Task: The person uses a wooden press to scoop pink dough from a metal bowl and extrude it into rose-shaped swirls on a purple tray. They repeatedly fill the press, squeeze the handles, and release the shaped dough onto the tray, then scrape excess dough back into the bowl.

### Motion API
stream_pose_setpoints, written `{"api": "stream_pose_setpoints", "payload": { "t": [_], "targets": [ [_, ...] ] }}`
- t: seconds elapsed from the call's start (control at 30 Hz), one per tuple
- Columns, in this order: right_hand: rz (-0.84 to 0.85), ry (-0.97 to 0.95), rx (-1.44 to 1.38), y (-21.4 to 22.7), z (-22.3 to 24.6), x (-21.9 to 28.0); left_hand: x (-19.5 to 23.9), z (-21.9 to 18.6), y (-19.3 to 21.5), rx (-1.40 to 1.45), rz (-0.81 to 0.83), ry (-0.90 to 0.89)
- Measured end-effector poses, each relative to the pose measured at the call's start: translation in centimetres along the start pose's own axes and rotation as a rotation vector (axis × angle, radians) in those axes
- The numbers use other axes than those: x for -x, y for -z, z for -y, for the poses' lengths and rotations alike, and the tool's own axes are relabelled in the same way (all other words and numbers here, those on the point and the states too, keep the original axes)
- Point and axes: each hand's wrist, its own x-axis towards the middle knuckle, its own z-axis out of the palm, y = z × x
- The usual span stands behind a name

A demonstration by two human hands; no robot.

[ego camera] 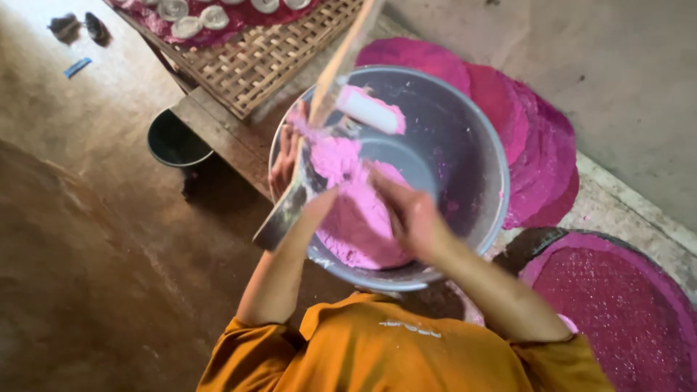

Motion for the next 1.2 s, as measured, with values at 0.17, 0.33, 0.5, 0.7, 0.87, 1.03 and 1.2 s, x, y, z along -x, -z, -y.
{"api": "stream_pose_setpoints", "payload": {
  "t": [0.17, 0.33, 0.5, 0.7, 0.87, 1.03, 1.2],
  "targets": [
    [0.197, -0.151, -0.164, -1.1, -3.4, 5.0, -2.8, 0.8, 1.0, -0.111, 0.038, 0.135],
    [0.023, -0.297, -0.308, 1.3, -7.2, 3.0, -0.2, -1.0, 0.0, -0.264, -0.040, -0.096],
    [0.027, -0.265, -0.176, -2.8, -6.5, 3.2, -1.1, 1.0, -2.7, -0.685, -0.057, -0.135],
    [0.024, -0.068, -0.165, 4.1, -6.3, 3.3, 0.6, 6.7, -1.1, 1.514, 0.261, 0.502],
    [0.150, -0.377, -0.566, 8.1, -8.2, 1.3, 3.5, 7.8, 1.6, 1.486, 0.679, 0.460],
    [0.299, -0.208, -0.489, 9.1, -7.5, 2.0, 3.7, 7.5, 1.8, 1.525, 0.604, 0.599],
    [0.208, -0.186, -0.340, 9.4, -7.0, 1.9, 4.1, 7.4, 3.1, 1.548, 0.618, 0.604]
  ]
}}
